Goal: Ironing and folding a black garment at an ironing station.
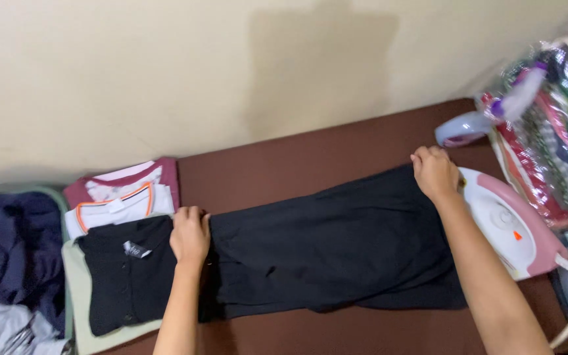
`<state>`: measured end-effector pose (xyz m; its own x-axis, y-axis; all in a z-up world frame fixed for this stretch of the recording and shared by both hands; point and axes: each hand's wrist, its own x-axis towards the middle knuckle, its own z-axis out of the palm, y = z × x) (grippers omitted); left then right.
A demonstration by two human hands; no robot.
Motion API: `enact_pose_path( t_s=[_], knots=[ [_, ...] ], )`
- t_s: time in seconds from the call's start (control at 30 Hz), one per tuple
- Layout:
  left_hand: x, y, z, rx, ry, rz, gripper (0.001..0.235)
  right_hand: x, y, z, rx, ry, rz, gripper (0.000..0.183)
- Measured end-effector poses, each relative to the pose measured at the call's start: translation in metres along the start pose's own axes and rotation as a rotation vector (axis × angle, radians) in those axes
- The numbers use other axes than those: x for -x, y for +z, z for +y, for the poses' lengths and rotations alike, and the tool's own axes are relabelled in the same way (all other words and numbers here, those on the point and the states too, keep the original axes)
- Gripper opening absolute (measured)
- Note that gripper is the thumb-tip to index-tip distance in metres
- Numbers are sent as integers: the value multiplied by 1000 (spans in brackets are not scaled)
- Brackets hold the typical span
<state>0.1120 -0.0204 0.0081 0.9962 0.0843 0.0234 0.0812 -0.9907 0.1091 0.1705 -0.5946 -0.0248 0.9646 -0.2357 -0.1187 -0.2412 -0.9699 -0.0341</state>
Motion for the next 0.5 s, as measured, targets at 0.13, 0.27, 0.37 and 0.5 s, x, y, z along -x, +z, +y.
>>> enact_pose_path(
  t_s=[0.13,0.27,0.37,0.5],
  knots=[
    [39,-42,56,355,248,272,46,87,-29,22,-380,-117,508,16],
    [83,-54,102,479,635,-87,102,160,-10,34,-451,285,147,31],
    [91,-50,126,274,743,-296,114,174,23,35,-481,301,108,55],
    [94,-36,128,97,763,-429,110,170,18,30,-599,382,160,74]
  ],
)
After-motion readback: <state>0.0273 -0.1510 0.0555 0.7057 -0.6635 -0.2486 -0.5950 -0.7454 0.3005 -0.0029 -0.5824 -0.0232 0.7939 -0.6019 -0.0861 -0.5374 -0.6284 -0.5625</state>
